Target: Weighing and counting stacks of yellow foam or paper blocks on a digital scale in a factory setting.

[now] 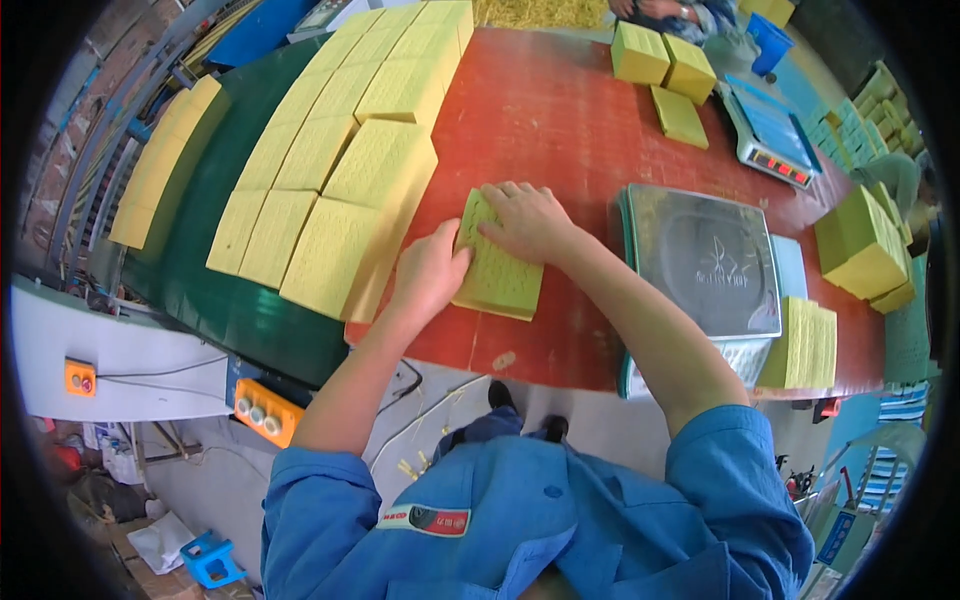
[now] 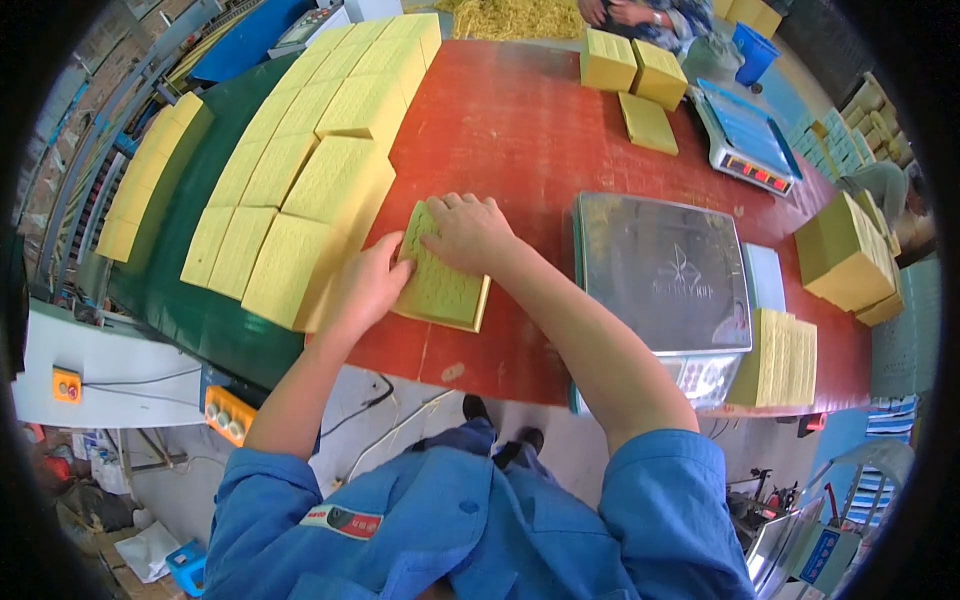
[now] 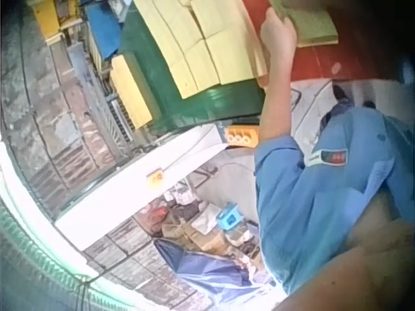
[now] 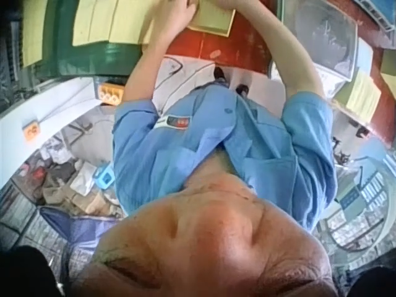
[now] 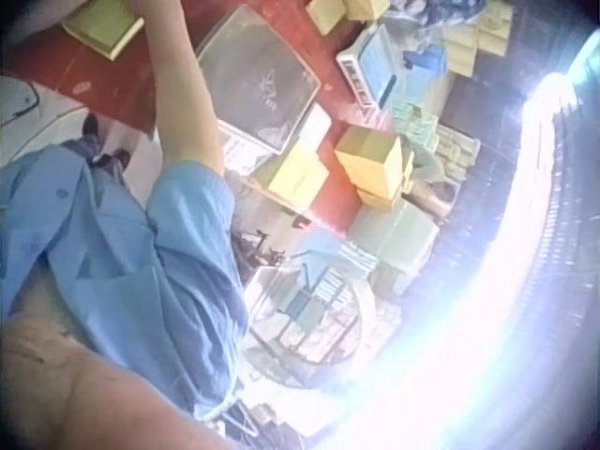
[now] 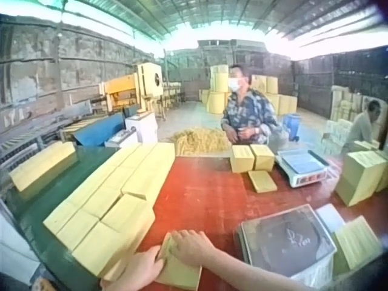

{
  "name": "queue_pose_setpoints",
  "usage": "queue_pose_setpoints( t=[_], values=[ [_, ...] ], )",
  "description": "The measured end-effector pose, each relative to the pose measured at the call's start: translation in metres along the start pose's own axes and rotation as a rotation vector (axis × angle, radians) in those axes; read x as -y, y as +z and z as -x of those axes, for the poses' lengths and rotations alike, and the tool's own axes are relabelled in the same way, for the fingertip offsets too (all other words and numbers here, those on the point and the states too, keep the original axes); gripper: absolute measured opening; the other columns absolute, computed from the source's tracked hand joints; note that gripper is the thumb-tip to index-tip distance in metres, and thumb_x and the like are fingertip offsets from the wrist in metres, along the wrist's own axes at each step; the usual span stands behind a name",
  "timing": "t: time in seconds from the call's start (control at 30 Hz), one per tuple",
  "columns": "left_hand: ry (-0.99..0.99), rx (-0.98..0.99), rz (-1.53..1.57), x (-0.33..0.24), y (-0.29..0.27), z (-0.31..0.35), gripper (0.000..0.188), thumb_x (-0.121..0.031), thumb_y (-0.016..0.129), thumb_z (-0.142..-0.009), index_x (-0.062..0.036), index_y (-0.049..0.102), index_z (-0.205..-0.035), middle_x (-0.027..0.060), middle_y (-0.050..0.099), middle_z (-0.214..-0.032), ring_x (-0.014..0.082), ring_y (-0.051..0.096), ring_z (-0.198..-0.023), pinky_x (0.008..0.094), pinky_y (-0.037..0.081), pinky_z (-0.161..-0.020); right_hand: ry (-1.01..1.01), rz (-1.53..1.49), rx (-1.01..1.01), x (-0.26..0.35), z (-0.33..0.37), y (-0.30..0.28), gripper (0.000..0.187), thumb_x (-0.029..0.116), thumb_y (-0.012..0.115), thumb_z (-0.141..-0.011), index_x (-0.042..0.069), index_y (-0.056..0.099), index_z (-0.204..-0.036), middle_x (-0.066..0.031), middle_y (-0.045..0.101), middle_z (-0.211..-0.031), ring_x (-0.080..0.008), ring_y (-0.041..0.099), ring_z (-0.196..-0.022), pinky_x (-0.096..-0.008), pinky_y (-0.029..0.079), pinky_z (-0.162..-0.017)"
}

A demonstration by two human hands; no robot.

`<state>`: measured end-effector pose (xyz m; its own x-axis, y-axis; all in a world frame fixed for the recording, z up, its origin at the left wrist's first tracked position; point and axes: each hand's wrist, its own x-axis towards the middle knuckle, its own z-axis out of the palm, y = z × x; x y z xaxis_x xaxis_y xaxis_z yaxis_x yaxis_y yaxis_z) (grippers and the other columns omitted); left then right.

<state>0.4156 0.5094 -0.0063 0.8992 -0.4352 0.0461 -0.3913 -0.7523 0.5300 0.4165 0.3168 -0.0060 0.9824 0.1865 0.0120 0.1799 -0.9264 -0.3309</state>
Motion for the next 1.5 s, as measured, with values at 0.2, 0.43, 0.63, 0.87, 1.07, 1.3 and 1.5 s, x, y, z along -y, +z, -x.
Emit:
queue_pose_setpoints(
  t=[0.2, 0.43, 0.63, 0.87, 1.07, 1.3, 1.5],
  values=[
    [-0.058, 0.042, 0.010, -0.037, 0.009, 0.094, 0.064, -0.017, 0.065, -0.085, -0.0071, 0.042, -0.143, 0.0210, 0.067, -0.086, 0.0362, 0.067, -0.077, 0.0452, 0.050, -0.071, -0.108, -0.165, -0.300, 0.018, 0.109, 0.020, 0.062, 0.032, 0.066, -0.086, 0.000, 0.047, -0.135, -0.0184, 0.053, -0.133, -0.0350, 0.049, -0.124, -0.0471, 0.037, -0.104],
    [0.124, -0.165, -0.216, -0.090, 0.016, 0.114, 0.059, -0.021, 0.059, -0.092, -0.0068, 0.039, -0.145, 0.0247, 0.036, -0.149, 0.0423, 0.037, -0.136, 0.0459, 0.035, -0.110, -0.071, -0.951, -0.186, 0.017, 0.274, 0.041, 0.027, 0.008, 0.063, -0.087, -0.001, 0.062, -0.113, -0.0149, 0.062, -0.116, -0.0298, 0.062, -0.105, -0.0360, 0.049, -0.089],
    [-0.063, -0.138, -0.306, -0.093, 0.062, 0.108, 0.060, -0.045, 0.051, -0.094, -0.0135, 0.040, -0.144, 0.0244, 0.036, -0.149, 0.0465, 0.047, -0.123, 0.0558, 0.043, -0.098, 0.502, -2.203, 0.064, 0.021, 0.281, 0.144, 0.038, 0.018, 0.051, -0.096, 0.000, 0.051, -0.129, -0.0131, 0.057, -0.128, -0.0277, 0.049, -0.127, -0.0426, 0.037, -0.107],
    [0.001, -0.218, -0.267, -0.086, 0.071, 0.134, 0.059, -0.045, 0.051, -0.094, -0.0137, 0.043, -0.143, 0.0240, 0.037, -0.148, 0.0450, 0.048, -0.123, 0.0519, 0.042, -0.099, 0.393, -2.409, 0.100, 0.046, 0.284, 0.151, 0.046, 0.032, 0.043, -0.101, 0.007, 0.045, -0.139, -0.0084, 0.051, -0.140, -0.0258, 0.044, -0.131, -0.0462, 0.026, -0.112],
    [-0.284, -0.198, 0.793, -0.094, 0.069, 0.171, 0.051, -0.034, 0.052, -0.098, -0.0011, 0.049, -0.136, 0.0178, 0.050, -0.139, 0.0294, 0.053, -0.123, 0.0410, 0.045, -0.099, 0.257, -1.630, -0.029, 0.010, 0.325, 0.064, 0.038, 0.032, 0.043, -0.104, 0.005, 0.062, -0.121, -0.0113, 0.051, -0.137, -0.0258, 0.051, -0.122, -0.0370, 0.040, -0.102],
    [-0.134, 0.059, 1.867, -0.185, 0.098, 0.116, 0.044, -0.031, 0.049, -0.101, -0.0046, 0.047, -0.137, 0.0106, 0.058, -0.128, 0.0231, 0.059, -0.114, 0.0378, 0.051, -0.095, -0.051, -0.799, -0.837, -0.020, 0.309, -0.092, 0.014, 0.004, 0.060, -0.088, 0.004, 0.059, -0.102, -0.0209, 0.051, -0.133, -0.0360, 0.050, -0.123, -0.0407, 0.040, -0.103],
    [-0.130, 0.363, 2.079, -0.300, 0.130, 0.017, 0.044, -0.033, 0.049, -0.101, -0.0080, 0.046, -0.138, 0.0093, 0.057, -0.130, 0.0224, 0.060, -0.113, 0.0405, 0.052, -0.095, 0.062, -0.218, -0.923, -0.105, 0.274, -0.157, 0.024, 0.011, 0.056, -0.091, 0.006, 0.062, -0.114, -0.0171, 0.058, -0.128, -0.0380, 0.052, -0.120, -0.0449, 0.042, -0.101]
  ],
)
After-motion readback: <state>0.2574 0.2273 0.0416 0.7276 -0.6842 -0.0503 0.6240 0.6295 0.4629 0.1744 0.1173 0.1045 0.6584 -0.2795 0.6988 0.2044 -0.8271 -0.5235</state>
